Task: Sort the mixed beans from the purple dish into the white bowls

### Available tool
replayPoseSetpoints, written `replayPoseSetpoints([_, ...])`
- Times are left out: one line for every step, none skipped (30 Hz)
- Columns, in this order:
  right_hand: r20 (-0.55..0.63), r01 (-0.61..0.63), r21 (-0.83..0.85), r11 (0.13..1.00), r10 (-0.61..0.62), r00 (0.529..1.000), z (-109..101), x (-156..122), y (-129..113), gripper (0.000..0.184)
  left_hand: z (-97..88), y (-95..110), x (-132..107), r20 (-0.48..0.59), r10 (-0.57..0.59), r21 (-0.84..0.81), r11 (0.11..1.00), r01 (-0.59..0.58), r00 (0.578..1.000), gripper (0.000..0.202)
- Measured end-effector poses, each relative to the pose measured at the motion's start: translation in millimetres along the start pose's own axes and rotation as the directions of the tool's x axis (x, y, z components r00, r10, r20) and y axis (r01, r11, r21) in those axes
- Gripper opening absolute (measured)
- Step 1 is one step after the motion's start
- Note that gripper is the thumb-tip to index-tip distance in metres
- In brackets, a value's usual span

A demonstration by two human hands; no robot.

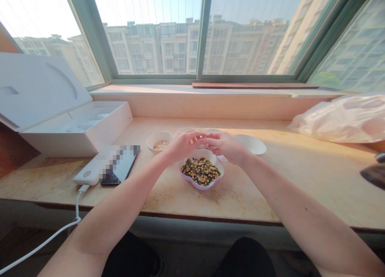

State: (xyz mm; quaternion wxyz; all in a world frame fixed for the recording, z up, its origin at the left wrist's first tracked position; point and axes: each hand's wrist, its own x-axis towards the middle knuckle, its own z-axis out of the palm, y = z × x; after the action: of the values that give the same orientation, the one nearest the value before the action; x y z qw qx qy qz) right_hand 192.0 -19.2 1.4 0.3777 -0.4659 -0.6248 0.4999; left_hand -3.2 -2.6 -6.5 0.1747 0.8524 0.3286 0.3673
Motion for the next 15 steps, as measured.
replayPoseSetpoints([-0.002,-0.015,0.039,0.999,0.015,1.000,-0.2,0.6,0.3,0.046,0.8,0.3,-0.2,-0.007,0.010,-0.006,1.000,-0.010,1.000,0.026])
replayPoseSetpoints([0.001,-0.025,0.075,0.997,0.025,1.000,-0.2,0.9,0.4,0.044,1.5,-0.1,-0.4,-0.012,0.021,-0.005,1.000,-0.021,1.000,0.025])
replayPoseSetpoints([0.007,-0.030,0.107,0.994,0.030,1.000,0.0,1.0,0.4,0.041,2.0,-0.9,-0.4,-0.020,0.031,-0.001,1.000,-0.031,0.999,0.024])
replayPoseSetpoints([0.011,-0.033,0.136,0.990,0.032,0.999,0.4,0.9,0.1,0.038,2.3,-2.0,-0.4,-0.026,0.038,0.004,0.999,-0.038,0.999,0.024])
replayPoseSetpoints([0.014,-0.037,0.159,0.987,0.035,0.999,0.9,0.7,-0.4,0.035,2.3,-3.2,-0.3,-0.031,0.040,0.010,0.999,-0.039,0.999,0.023])
replayPoseSetpoints([0.016,-0.043,0.179,0.983,0.041,0.999,1.3,0.5,-1.0,0.033,2.2,-4.5,-0.2,-0.035,0.037,0.017,0.999,-0.037,0.999,0.023])
replayPoseSetpoints([0.016,-0.050,0.193,0.980,0.048,0.999,1.6,0.1,-1.8,0.032,2.0,-5.8,0.0,-0.039,0.032,0.023,0.999,-0.031,0.999,0.023])
replayPoseSetpoints([0.015,-0.058,0.198,0.978,0.056,0.998,1.8,-0.2,-2.6,0.031,1.7,-7.0,0.3,-0.045,0.024,0.030,0.999,-0.022,0.999,0.023])
replayPoseSetpoints([0.011,-0.064,0.194,0.979,0.063,0.998,1.9,-0.6,-3.6,0.030,1.3,-8.3,0.6,-0.054,0.015,0.038,0.999,-0.013,0.998,0.022])
replayPoseSetpoints([-0.001,-0.070,0.178,0.982,0.071,0.997,2.0,-1.1,-4.7,0.030,1.0,-9.4,1.1,-0.064,0.005,0.047,0.999,-0.002,0.998,0.021])
replayPoseSetpoints([-0.020,-0.076,0.152,0.985,0.080,0.997,2.2,-1.7,-5.8,0.029,0.8,-10.6,1.6,-0.076,-0.006,0.058,0.998,0.011,0.997,0.021])
replayPoseSetpoints([-0.039,-0.083,0.121,0.989,0.088,0.995,2.4,-2.4,-6.8,0.028,0.7,-11.6,2.2,-0.085,-0.020,0.071,0.997,0.026,0.996,0.021])
replayPoseSetpoints([-0.053,-0.088,0.093,0.992,0.093,0.994,2.8,-3.1,-7.8,0.028,0.6,-12.4,2.7,-0.091,-0.034,0.084,0.996,0.042,0.995,0.021])
replayPoseSetpoints([-0.058,-0.091,0.073,0.993,0.095,0.994,3.2,-3.9,-8.6,0.029,0.6,-13.1,3.1,-0.092,-0.048,0.094,0.994,0.057,0.995,0.023])
replayPoseSetpoints([-0.056,-0.091,0.063,0.994,0.094,0.994,3.7,-4.4,-9.2,0.030,0.4,-13.7,3.5,-0.086,-0.059,0.100,0.993,0.067,0.995,0.024])
